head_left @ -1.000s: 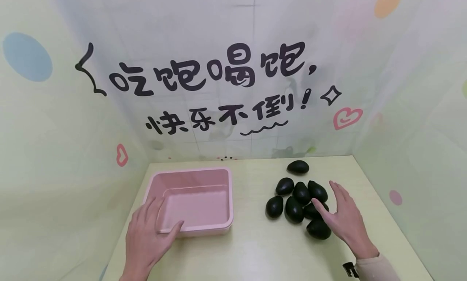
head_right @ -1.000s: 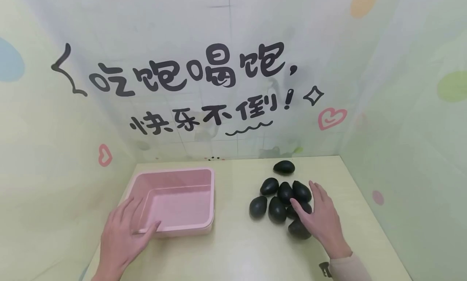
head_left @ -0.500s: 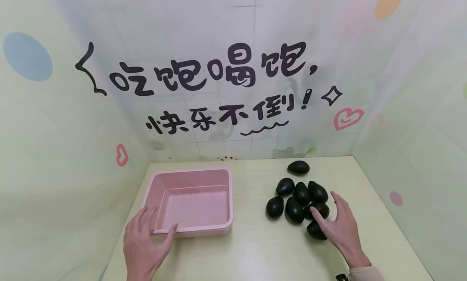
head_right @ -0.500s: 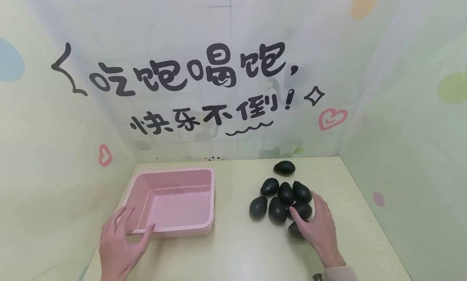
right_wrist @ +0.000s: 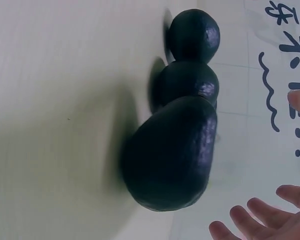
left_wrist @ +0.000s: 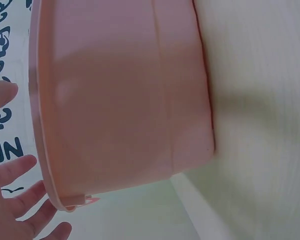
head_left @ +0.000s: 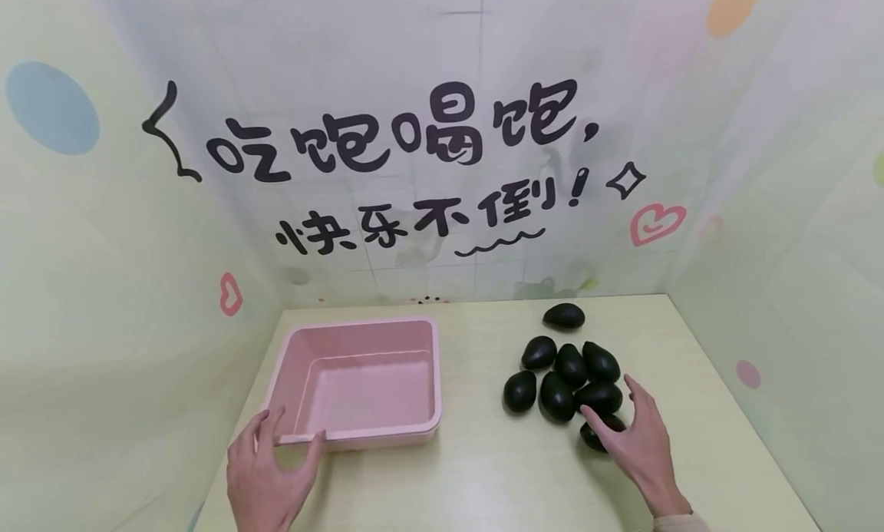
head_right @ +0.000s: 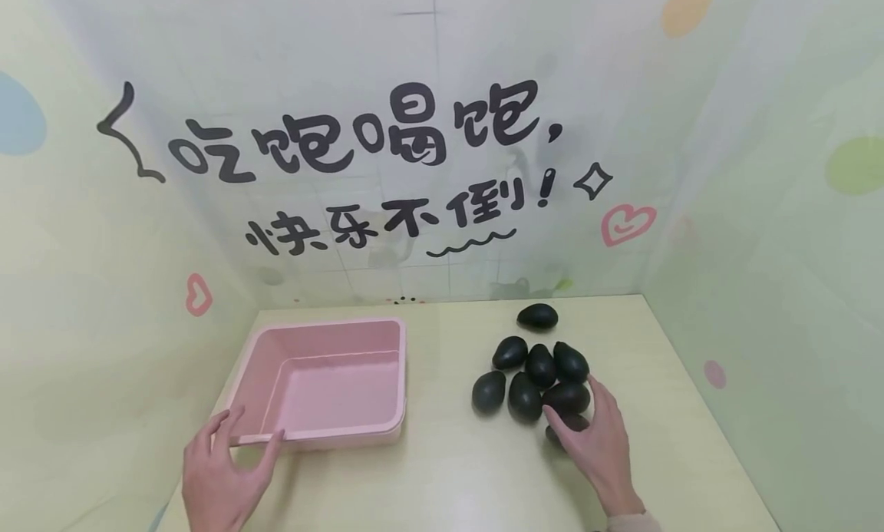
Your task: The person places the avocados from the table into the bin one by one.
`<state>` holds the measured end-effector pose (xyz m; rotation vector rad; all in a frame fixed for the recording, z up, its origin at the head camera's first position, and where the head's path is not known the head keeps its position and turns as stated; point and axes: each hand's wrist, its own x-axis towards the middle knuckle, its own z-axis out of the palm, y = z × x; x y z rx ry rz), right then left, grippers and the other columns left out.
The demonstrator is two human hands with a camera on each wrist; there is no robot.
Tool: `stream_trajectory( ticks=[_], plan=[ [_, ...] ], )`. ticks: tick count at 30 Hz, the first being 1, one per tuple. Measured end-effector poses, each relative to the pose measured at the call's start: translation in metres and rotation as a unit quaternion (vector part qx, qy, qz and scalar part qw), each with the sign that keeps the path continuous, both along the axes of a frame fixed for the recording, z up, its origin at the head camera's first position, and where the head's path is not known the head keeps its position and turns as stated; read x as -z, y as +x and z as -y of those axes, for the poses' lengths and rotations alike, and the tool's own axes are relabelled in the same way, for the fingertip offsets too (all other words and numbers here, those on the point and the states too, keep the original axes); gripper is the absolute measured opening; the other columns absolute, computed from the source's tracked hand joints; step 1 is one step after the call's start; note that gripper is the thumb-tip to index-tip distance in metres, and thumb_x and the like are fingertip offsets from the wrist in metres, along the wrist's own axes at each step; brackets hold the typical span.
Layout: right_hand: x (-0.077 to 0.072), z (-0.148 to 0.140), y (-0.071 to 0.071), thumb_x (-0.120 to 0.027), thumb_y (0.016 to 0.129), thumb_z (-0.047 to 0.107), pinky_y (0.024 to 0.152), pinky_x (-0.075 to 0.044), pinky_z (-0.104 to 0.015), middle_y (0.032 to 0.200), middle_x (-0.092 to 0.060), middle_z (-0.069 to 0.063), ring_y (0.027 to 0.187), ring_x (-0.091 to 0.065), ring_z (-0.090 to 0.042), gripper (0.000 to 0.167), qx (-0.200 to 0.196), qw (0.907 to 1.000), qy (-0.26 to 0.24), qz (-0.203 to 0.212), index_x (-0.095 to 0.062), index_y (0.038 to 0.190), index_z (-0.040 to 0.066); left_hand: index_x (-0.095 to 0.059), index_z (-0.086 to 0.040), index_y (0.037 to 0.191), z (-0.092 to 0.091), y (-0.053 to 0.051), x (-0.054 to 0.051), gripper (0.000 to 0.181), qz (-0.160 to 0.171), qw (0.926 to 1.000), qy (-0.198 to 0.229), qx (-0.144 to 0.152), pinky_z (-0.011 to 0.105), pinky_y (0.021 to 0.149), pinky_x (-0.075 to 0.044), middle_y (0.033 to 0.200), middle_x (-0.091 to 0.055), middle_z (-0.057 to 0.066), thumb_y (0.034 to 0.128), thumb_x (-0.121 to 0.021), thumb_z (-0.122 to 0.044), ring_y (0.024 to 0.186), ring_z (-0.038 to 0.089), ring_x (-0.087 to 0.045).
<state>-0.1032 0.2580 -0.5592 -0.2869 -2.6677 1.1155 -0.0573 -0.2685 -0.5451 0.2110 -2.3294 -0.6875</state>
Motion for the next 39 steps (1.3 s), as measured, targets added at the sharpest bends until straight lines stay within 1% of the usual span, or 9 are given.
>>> stream_trajectory(
  ticks=[7,15,19,22,26,28,33,36,39],
  plan=[
    [0.011,0.001,-0.004,-0.084,0.087,0.052,0.107,-0.046,-0.066,0.158,-0.048,-0.024,0.138,-0.05,-0.041,0.1,0.002,1.0,0.0,-0.004,-0.038,0.161,0.004,-0.067,-0.004,0.133,-0.002,0.002,0.008,0.072,-0.001,0.9998,0.015,-0.012,0.068,0.089,-0.048,0.14,-0.059,0.03,0.0707,-0.089,-0.033,0.122,0.05,-0.052],
    [0.026,0.005,0.006,-0.091,0.08,0.05,0.105,-0.047,-0.059,0.151,-0.054,-0.022,0.134,-0.052,-0.038,0.098,0.017,0.9995,-0.018,0.017,-0.047,0.154,0.004,-0.072,-0.003,0.121,-0.003,0.006,0.02,0.063,-0.048,0.9984,0.015,-0.027,0.06,0.084,-0.045,0.131,-0.06,0.031,0.0668,-0.089,-0.031,0.116,0.052,-0.053],
    [0.032,0.007,0.01,-0.092,0.079,0.049,0.104,-0.048,-0.061,0.15,-0.053,-0.025,0.133,-0.052,-0.041,0.101,0.021,0.9993,-0.012,0.029,-0.046,0.154,0.001,-0.074,-0.001,0.115,-0.004,0.007,0.024,0.058,-0.061,0.9976,0.02,-0.025,0.058,0.092,-0.044,0.129,-0.061,0.032,0.068,-0.087,-0.032,0.118,0.054,-0.052],
    [0.034,0.008,0.013,-0.09,0.079,0.053,0.107,-0.047,-0.065,0.152,-0.049,-0.029,0.137,-0.05,-0.046,0.104,0.02,0.9989,-0.003,0.043,-0.044,0.155,-0.002,-0.075,-0.001,0.112,-0.004,0.007,0.027,0.055,-0.064,0.9975,0.012,-0.026,0.063,0.101,-0.045,0.127,-0.066,0.029,0.0701,-0.085,-0.034,0.123,0.055,-0.053],
    [0.038,0.007,0.015,-0.09,0.08,0.053,0.111,-0.044,-0.069,0.152,-0.046,-0.033,0.14,-0.047,-0.052,0.105,0.018,0.998,0.0,0.061,-0.043,0.155,-0.003,-0.076,-0.002,0.107,-0.004,0.006,0.033,0.053,-0.083,0.9962,-0.001,-0.026,0.071,0.102,-0.044,0.122,-0.071,0.027,0.0698,-0.083,-0.039,0.124,0.054,-0.056],
    [0.041,0.007,0.015,-0.09,0.08,0.052,0.112,-0.044,-0.069,0.152,-0.046,-0.033,0.141,-0.047,-0.052,0.104,0.019,0.9977,0.0,0.064,-0.044,0.154,-0.004,-0.077,-0.002,0.107,-0.004,0.005,0.034,0.054,-0.092,0.9955,-0.004,-0.024,0.071,0.101,-0.043,0.122,-0.072,0.027,0.0696,-0.084,-0.041,0.124,0.054,-0.056],
    [0.047,0.007,0.013,-0.089,0.081,0.052,0.112,-0.044,-0.068,0.152,-0.046,-0.033,0.141,-0.047,-0.051,0.102,0.024,0.997,0.002,0.074,-0.044,0.153,-0.004,-0.076,-0.003,0.11,-0.004,0.005,0.033,0.059,-0.084,0.9963,0.003,-0.021,0.071,0.106,-0.042,0.125,-0.071,0.027,0.0725,-0.086,-0.047,0.127,0.055,-0.055],
    [0.05,0.006,0.013,-0.089,0.081,0.053,0.111,-0.045,-0.069,0.15,-0.047,-0.034,0.139,-0.048,-0.052,0.102,0.023,0.9968,0.008,0.076,-0.045,0.152,-0.005,-0.077,-0.002,0.11,-0.005,0.006,0.031,0.065,-0.093,0.9954,0.006,-0.024,0.068,0.106,-0.045,0.123,-0.072,0.026,0.0764,-0.084,-0.057,0.125,0.055,-0.058],
    [0.051,0.006,0.013,-0.09,0.08,0.051,0.11,-0.046,-0.069,0.149,-0.048,-0.034,0.139,-0.049,-0.052,0.1,0.026,0.997,0.011,0.072,-0.046,0.151,-0.006,-0.077,0.0,0.108,-0.007,0.005,0.03,0.067,-0.104,0.9941,0.001,-0.03,0.066,0.103,-0.048,0.12,-0.074,0.026,0.0752,-0.086,-0.058,0.121,0.055,-0.06]
  ],
)
